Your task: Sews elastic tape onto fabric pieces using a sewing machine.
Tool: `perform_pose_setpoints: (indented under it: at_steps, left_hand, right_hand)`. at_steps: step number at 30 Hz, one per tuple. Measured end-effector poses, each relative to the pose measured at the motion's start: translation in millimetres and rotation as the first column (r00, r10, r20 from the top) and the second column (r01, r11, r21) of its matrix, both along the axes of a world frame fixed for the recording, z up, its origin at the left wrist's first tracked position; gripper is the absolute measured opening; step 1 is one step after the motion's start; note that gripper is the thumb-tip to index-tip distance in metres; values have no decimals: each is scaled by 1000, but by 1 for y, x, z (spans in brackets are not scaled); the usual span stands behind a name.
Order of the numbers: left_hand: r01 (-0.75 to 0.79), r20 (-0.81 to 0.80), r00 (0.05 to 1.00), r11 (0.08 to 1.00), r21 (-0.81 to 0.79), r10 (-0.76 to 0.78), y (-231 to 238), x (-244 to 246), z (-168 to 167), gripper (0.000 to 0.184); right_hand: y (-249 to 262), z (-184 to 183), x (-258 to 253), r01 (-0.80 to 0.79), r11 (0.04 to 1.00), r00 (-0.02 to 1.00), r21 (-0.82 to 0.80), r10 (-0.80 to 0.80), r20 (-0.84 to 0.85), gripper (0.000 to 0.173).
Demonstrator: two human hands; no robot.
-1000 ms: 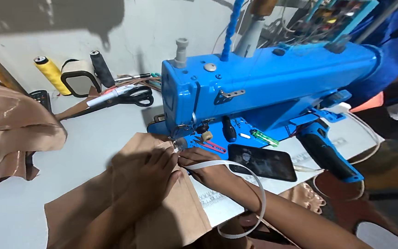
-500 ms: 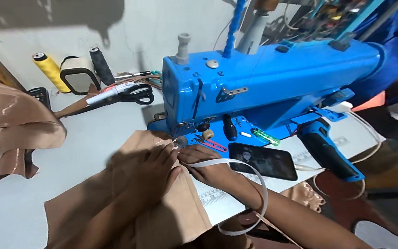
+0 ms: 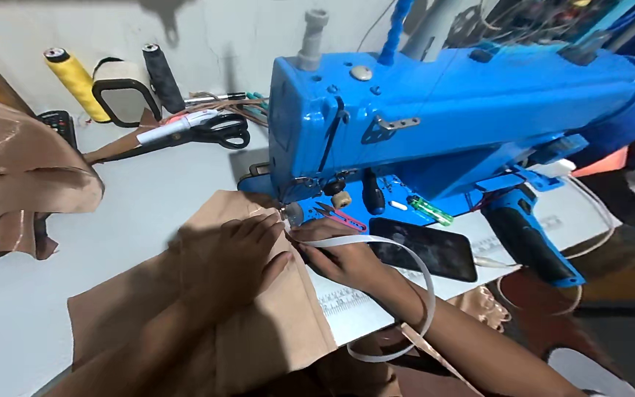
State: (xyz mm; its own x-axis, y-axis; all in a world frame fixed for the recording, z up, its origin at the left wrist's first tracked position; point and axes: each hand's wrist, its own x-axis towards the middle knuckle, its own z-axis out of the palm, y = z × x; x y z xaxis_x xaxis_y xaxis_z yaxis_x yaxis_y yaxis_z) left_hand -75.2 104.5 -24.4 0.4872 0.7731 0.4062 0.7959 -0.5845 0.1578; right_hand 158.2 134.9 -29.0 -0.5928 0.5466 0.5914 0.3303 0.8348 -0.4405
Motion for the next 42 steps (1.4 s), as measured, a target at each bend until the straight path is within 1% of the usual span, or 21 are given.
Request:
perform_pose_setpoints:
  at_steps: [3, 7, 9, 13, 18, 29, 34, 42]
  left_hand:
    - [10, 2, 1000, 1000, 25, -10, 0, 0, 0, 51]
    - [15, 0, 1000, 1000, 25, -15, -4, 1, 11, 47]
    - [18, 13, 1000, 1000, 17, -19, -3, 1, 8, 47]
    - [30, 4, 1000, 999, 29, -30, 0, 1, -2, 50]
    - [97, 8, 995, 991, 95, -98, -3, 2, 1, 40]
    - [83, -42, 996, 990, 117, -79, -3, 3, 2, 41]
    - [81, -33, 996, 987, 139, -78, -1, 2, 0, 40]
    - [77, -14, 997, 990, 119, -76, 2, 1, 1, 40]
  right_hand:
    - [0, 1, -1, -25, 999, 1000, 23, 25, 1, 27]
    - [-3, 2, -1, 7, 994, 999, 108, -11, 35, 28]
    - [-5, 2, 0, -3, 991, 997, 133, -7, 71, 27]
    - [-5, 2, 2, -26, 993, 994, 118, 13, 108, 25]
    - [-6, 2, 2, -33, 994, 994, 103, 22, 106, 24]
    - [-7, -1, 2, -20, 991, 994, 136, 5, 110, 23]
    - [-8, -1, -1, 5, 988, 992, 157, -25, 126, 22]
    - [-6, -3, -2, 26, 985, 990, 172, -49, 132, 22]
